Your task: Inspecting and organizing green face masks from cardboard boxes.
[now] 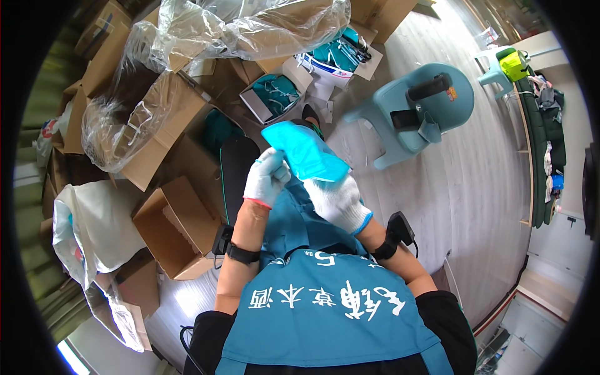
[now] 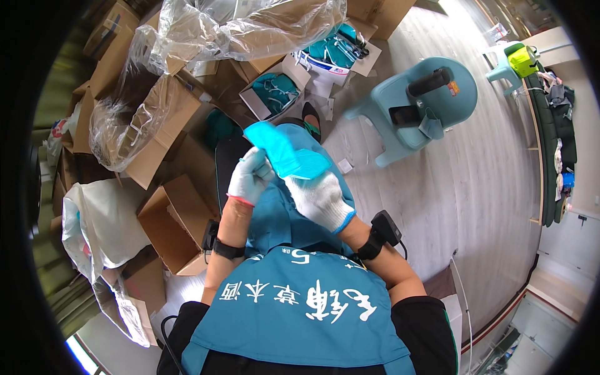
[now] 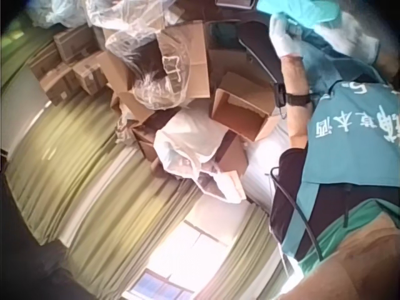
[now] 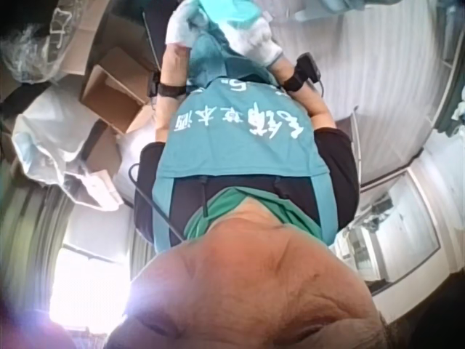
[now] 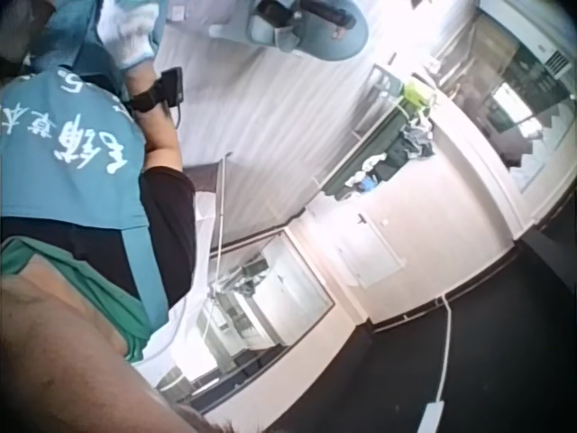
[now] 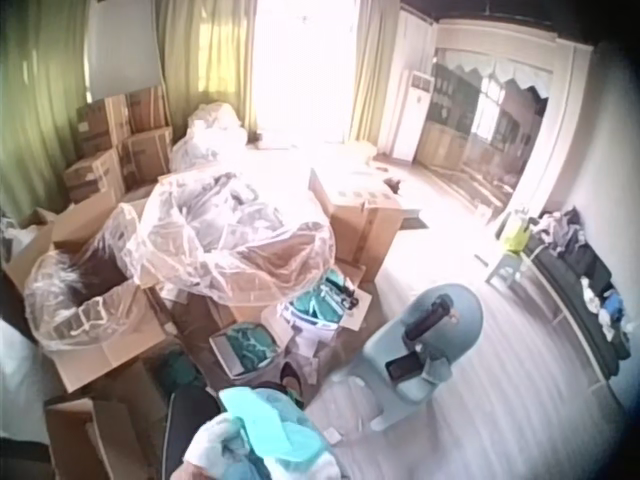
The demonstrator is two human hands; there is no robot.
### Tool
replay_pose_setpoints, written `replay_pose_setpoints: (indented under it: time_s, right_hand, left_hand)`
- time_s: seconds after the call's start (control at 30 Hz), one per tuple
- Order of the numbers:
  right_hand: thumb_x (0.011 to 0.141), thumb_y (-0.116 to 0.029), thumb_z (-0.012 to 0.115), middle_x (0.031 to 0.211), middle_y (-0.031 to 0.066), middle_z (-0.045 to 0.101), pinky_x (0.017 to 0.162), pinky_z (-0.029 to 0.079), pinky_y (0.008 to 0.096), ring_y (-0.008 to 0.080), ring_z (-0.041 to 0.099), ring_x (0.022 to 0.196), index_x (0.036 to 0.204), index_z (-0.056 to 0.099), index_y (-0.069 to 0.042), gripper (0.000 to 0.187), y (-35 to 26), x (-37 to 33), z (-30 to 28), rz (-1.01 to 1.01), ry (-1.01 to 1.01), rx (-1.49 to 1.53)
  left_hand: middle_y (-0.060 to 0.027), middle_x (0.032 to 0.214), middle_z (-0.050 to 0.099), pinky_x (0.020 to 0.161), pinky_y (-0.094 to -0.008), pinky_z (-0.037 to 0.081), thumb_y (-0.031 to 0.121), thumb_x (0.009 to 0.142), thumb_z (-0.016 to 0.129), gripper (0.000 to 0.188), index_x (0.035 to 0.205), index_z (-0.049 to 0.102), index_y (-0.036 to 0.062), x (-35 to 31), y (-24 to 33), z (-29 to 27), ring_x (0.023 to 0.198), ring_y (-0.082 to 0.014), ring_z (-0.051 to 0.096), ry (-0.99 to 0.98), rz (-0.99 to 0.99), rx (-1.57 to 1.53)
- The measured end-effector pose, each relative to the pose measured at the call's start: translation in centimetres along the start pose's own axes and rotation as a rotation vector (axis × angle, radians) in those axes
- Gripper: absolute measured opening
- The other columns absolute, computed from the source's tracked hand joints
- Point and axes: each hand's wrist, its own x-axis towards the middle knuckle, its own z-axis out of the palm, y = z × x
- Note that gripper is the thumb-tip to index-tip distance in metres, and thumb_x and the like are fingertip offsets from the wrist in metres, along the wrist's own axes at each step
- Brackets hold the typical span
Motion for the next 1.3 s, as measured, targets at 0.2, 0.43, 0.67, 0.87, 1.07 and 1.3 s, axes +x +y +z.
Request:
replay_pose_setpoints:
  time_s: [0.2,0.43,0.67,0.87,1.07,1.3]
  right_hand:
    - [0.090,-0.017,0.064,0.083,0.0140,0.068,0.056,0.051,0.0380,0.0296,0.066,0.065,0.107,0.066,-0.006,0.021,-0.3,-0.3,0.3,0.249,-0.162,0.187]
    - [0.084,-0.021,0.062,0.071,0.0095,0.061,0.058,0.050,0.0412,0.0289,0.063,0.061,0.089,0.062,-0.007,0.014,-0.1,1.1,0.4,0.242,-0.397,-0.069]
    - [0.084,-0.023,0.062,0.094,0.0109,0.063,0.074,0.050,0.0426,0.0261,0.065,0.090,0.096,0.065,-0.007,0.020,-2.6,3.0,-0.7,0.181,-0.587,-0.258]
    - [0.086,-0.028,0.065,0.100,0.0103,0.064,0.082,0.046,0.0409,0.0283,0.062,0.092,0.089,0.066,-0.008,0.020,-3.8,1.7,-1.1,0.038,-0.220,0.164]
    - [0.091,-0.023,0.073,0.073,0.0054,0.068,0.057,0.049,0.0275,0.0099,0.061,0.061,0.081,0.066,-0.004,0.023,-2.5,1.1,-2.2,1.007,0.101,0.659]
    - [0.092,-0.013,0.071,0.078,-0.0011,0.059,0.051,0.041,0.0209,0.0030,0.051,0.059,0.113,0.060,-0.002,0.026,-0.9,3.0,-2.4,1.149,0.193,1.164]
  left_hand:
    - [-0.0036,0.078,0.063,0.053,-0.0239,0.045,0.028,0.082,0.081,0.043,0.106,0.064,-0.0029,0.3,-2.6,-0.5,0.060,-0.0091,0.057,0.507,0.047,0.861]
    - [-0.0068,0.080,0.065,0.059,-0.0237,0.048,0.047,0.092,0.068,0.051,0.100,0.066,-0.0030,-2.2,-2.5,0.1,0.065,-0.0085,0.058,0.185,-0.153,0.663]
    - [-0.0075,0.088,0.066,0.069,-0.0276,0.051,0.038,0.094,0.068,0.047,0.110,0.064,-0.0066,-1.3,-2.1,1.4,0.073,-0.0117,0.060,0.261,-0.055,0.789]
    - [-0.0057,0.086,0.065,0.068,-0.0272,0.050,0.028,0.103,0.055,0.029,0.108,0.061,0.0006,-0.2,-1.4,0.4,0.072,-0.0114,0.060,0.220,0.034,0.613]
    - [-0.0005,0.074,0.055,0.059,-0.0213,0.044,0.031,0.106,0.048,0.030,0.107,0.058,0.0028,-1.2,-0.2,0.6,0.063,-0.0065,0.051,0.093,0.047,0.456]
    - [0.0042,0.066,0.044,0.044,-0.0227,0.026,0.037,0.105,0.050,0.030,0.091,0.052,0.0107,-1.7,-1.2,1.7,0.047,-0.0056,0.036,0.066,-0.005,0.344]
